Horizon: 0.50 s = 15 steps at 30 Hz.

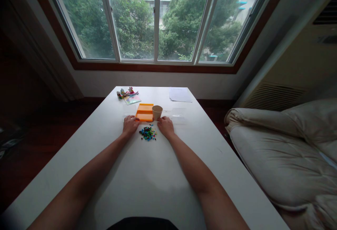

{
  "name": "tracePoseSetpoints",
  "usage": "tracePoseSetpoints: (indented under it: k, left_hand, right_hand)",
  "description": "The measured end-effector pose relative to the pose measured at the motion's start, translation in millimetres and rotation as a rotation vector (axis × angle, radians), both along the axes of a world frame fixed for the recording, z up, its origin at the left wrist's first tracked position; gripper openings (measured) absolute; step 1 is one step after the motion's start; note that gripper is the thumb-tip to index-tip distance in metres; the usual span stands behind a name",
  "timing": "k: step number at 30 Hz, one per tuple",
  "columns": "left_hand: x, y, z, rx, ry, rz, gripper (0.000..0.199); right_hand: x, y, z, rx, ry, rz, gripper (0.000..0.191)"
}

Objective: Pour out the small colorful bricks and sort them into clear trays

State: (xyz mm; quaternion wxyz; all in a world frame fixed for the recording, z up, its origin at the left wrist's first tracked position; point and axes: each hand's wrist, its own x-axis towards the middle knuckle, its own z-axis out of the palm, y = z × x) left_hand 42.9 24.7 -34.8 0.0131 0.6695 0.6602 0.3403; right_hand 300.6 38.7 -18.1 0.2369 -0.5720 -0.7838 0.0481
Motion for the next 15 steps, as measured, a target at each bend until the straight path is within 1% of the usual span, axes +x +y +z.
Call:
tracePoseSetpoints:
  k: [8, 11, 15]
  left_hand:
    - [1.8, -1.4, -1.9, -0.053, 0.026, 0.009, 0.025]
    - [1.6, -1.5, -1.8, -0.069, 0.031, 0.006, 0.026]
    - [2.6, -2.6, -1.1, -0.079, 0.043, -0.005, 0.027]
  right_hand:
    - [-0.8, 2.7, -3.1, -0.003, 0.001, 0.042, 0.028]
    - [-0.5, 4.2, -4.2, 0.043, 0.031, 0.011, 0.024]
    - [0.2, 7.1, -7.6, 0.106, 0.062, -0.045, 0.023]
